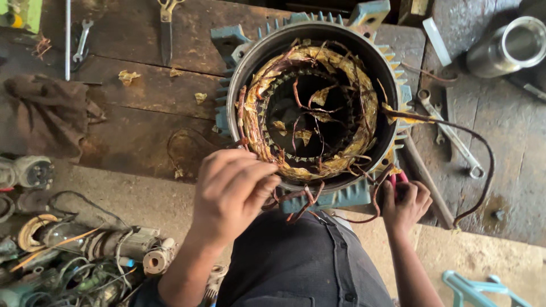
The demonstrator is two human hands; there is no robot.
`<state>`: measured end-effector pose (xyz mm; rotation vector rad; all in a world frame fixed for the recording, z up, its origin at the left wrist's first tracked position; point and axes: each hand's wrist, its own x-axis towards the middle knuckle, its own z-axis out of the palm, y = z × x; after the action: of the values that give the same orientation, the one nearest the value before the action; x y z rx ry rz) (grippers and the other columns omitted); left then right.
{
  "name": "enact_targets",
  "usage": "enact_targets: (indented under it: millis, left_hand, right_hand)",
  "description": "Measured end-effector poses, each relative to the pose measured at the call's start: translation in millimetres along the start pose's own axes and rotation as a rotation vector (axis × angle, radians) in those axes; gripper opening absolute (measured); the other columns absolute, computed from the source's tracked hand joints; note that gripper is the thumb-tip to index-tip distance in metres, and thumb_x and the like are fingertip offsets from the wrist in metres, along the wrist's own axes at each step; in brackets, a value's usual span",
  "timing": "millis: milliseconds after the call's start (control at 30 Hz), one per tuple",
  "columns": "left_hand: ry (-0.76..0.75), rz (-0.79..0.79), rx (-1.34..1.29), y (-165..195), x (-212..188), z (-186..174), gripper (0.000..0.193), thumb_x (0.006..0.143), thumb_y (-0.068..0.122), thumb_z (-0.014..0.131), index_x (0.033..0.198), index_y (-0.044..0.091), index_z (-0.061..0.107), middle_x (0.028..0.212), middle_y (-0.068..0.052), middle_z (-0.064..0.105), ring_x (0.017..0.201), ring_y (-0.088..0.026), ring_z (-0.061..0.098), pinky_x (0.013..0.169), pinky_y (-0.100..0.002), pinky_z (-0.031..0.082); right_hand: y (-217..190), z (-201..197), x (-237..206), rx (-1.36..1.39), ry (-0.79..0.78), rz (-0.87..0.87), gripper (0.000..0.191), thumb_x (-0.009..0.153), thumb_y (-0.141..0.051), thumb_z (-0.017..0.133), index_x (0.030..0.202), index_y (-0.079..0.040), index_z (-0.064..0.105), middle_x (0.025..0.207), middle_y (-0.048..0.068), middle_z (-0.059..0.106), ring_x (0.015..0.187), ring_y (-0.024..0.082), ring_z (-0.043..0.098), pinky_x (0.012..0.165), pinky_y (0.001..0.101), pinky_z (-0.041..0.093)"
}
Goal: The person pulls burnt copper winding wires out of an electric motor stator housing on a wooden workbench, working the coils loose by hand and with pliers, and lays the extracted copper wire on the table. They occasionally cut or separate wire pieces and gather the removed windings into a pile.
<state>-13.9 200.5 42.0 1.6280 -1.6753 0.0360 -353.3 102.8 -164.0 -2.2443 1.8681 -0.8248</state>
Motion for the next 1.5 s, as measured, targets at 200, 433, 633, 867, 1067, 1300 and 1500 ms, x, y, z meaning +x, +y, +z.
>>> enact_targets:
  millis: [200,433,633,867,1067,1300,1500]
  left_hand:
    - [-0.037,-0.043,-0.042,-17,-16,-7,0.014,0.096,0.021,0.078,0.105,0.011,0.072,0.104,-0.001,0.071,0.106,-0.025,0.066,0.096,-0.038,0.052]
    - [-0.072,0.042,-0.093,-19,-11,0,0.019,0.097,0.027,0.076,0.109,0.013,0.072,0.109,0.001,0.070,0.109,-0.025,0.064,0.100,-0.041,0.049]
    - [-0.134,0.133,-0.159,-20,-10,1,0.025,0.097,0.035,0.073,0.110,0.014,0.070,0.107,0.001,0.069,0.109,-0.023,0.064,0.103,-0.043,0.047]
    - [-0.053,0.048,-0.159,-28,-17,-3,0.023,0.100,0.031,0.073,0.113,0.012,0.071,0.106,0.001,0.070,0.106,-0.023,0.063,0.100,-0.038,0.050]
    - [-0.125,0.075,-0.083,-29,-18,1,0.027,0.098,0.036,0.073,0.115,0.015,0.072,0.115,0.001,0.067,0.115,-0.025,0.060,0.104,-0.043,0.047]
    - [-0.212,0.181,0.068,-46,24,-5,0.033,0.099,0.038,0.072,0.122,0.015,0.074,0.130,-0.005,0.067,0.131,-0.030,0.055,0.113,-0.045,0.040]
    - [-0.515,0.365,0.043,-47,63,-8,0.028,0.084,0.035,0.078,0.097,0.010,0.076,0.102,-0.003,0.069,0.120,-0.026,0.060,0.112,-0.046,0.040]
  right_hand:
    - [1,15,-4,-0.071,0.080,0.037,0.030,0.099,-0.029,0.083,0.108,-0.010,0.062,0.127,0.013,0.059,0.121,0.038,0.053,0.108,0.0508,0.041]
    - [5,17,-5,-0.054,0.095,0.036,0.026,0.098,-0.026,0.082,0.103,-0.010,0.062,0.128,0.011,0.061,0.120,0.037,0.053,0.108,0.0495,0.041]
    - [3,15,-4,-0.052,0.091,0.060,0.025,0.095,-0.024,0.081,0.106,-0.012,0.063,0.128,0.011,0.061,0.120,0.036,0.053,0.107,0.0478,0.041]
    - [5,18,-3,-0.062,0.091,0.064,0.022,0.094,-0.019,0.080,0.106,-0.011,0.063,0.128,0.010,0.061,0.119,0.036,0.053,0.107,0.0470,0.042]
    - [9,21,-2,-0.083,0.087,0.048,0.022,0.093,-0.014,0.076,0.108,-0.009,0.060,0.127,0.011,0.061,0.117,0.036,0.053,0.106,0.0469,0.042]
    - [7,19,-1,-0.095,0.067,0.055,0.024,0.091,-0.013,0.076,0.107,-0.008,0.060,0.127,0.012,0.061,0.117,0.037,0.052,0.105,0.0476,0.042]
    - [2,16,0,-0.068,0.076,0.056,0.025,0.091,-0.015,0.077,0.108,-0.007,0.060,0.128,0.012,0.060,0.118,0.038,0.052,0.106,0.0479,0.041]
